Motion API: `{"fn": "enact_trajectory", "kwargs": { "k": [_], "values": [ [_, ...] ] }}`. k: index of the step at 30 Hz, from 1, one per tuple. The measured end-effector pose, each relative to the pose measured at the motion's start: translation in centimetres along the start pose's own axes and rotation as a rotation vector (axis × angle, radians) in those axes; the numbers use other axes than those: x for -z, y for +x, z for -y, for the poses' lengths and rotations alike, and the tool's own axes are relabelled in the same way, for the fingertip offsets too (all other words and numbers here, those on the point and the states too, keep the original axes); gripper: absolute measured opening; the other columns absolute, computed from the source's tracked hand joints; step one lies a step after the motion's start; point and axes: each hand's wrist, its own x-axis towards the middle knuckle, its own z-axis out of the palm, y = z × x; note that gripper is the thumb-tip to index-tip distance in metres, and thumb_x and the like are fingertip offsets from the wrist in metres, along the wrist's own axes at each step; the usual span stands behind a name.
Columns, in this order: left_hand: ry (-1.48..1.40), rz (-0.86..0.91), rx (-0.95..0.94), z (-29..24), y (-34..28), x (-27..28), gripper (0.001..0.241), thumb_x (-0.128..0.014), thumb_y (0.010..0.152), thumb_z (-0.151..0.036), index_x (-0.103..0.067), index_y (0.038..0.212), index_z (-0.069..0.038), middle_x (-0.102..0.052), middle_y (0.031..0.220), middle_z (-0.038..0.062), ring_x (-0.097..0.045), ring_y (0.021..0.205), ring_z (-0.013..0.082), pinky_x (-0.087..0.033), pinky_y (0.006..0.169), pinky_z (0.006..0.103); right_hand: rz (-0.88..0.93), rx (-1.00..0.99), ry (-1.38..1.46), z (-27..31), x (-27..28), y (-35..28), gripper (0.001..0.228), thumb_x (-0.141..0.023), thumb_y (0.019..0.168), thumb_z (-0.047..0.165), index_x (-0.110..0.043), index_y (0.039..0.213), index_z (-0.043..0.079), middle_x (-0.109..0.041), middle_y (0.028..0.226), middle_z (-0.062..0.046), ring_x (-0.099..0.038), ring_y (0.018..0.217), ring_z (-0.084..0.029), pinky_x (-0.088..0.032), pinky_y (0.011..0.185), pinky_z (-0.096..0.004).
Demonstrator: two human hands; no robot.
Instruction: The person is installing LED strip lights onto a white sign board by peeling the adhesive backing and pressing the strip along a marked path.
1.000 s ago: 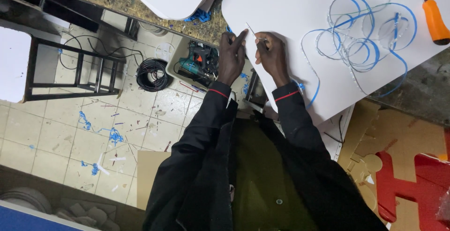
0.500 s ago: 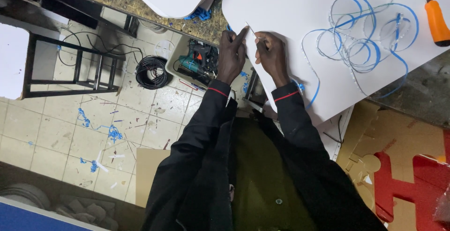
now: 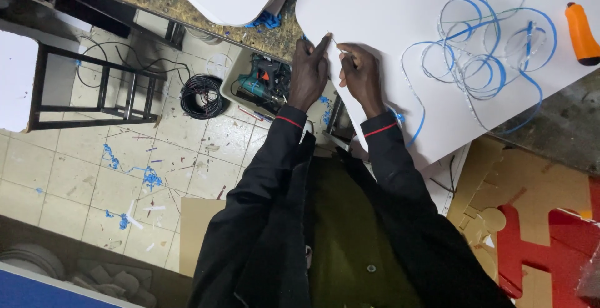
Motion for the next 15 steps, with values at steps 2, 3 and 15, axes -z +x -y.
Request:
{"fn": "enact_trajectory", "kwargs": {
  "k": [2, 3, 15],
  "values": [
    [-0.014, 0.001, 0.000, -0.42, 0.08, 0.28, 0.048, -0.049, 0.122, -0.018, -0.059, 0.169, -0.022, -0.041, 0.112, 0.004, -0.057, 0.091, 0.0334, -0.049, 0.081, 0.0446, -0.002, -0.004, -0.008, -0.18, 0.00, 0.07, 0.035, -0.060, 0.117, 0.014, -0.073, 0.144, -0.003, -0.072, 0.070, -0.008, -0.078, 0.061, -0.019, -0.062, 0.060, -0.027],
    [-0.027, 0.003, 0.001, -0.61, 0.08, 0.42, 0.048, -0.047, 0.122, -0.018, -0.060, 0.168, -0.021, -0.040, 0.112, 0.004, -0.056, 0.089, 0.0320, -0.049, 0.081, 0.0435, -0.004, -0.009, -0.015, -0.31, -0.02, 0.08, 0.035, -0.060, 0.117, 0.015, -0.073, 0.145, -0.002, -0.073, 0.070, -0.008, -0.078, 0.061, -0.019, -0.062, 0.060, -0.028],
    [-0.033, 0.013, -0.001, -0.76, -0.12, 0.62, 0.047, -0.044, 0.125, -0.025, -0.057, 0.170, -0.017, -0.041, 0.112, 0.005, -0.057, 0.089, 0.0342, -0.048, 0.080, 0.0439, -0.014, -0.018, -0.003, -0.88, -0.02, 0.07, 0.038, -0.058, 0.119, 0.016, -0.070, 0.148, -0.004, -0.074, 0.072, -0.010, -0.079, 0.063, -0.020, -0.064, 0.062, -0.029]
  ]
}}
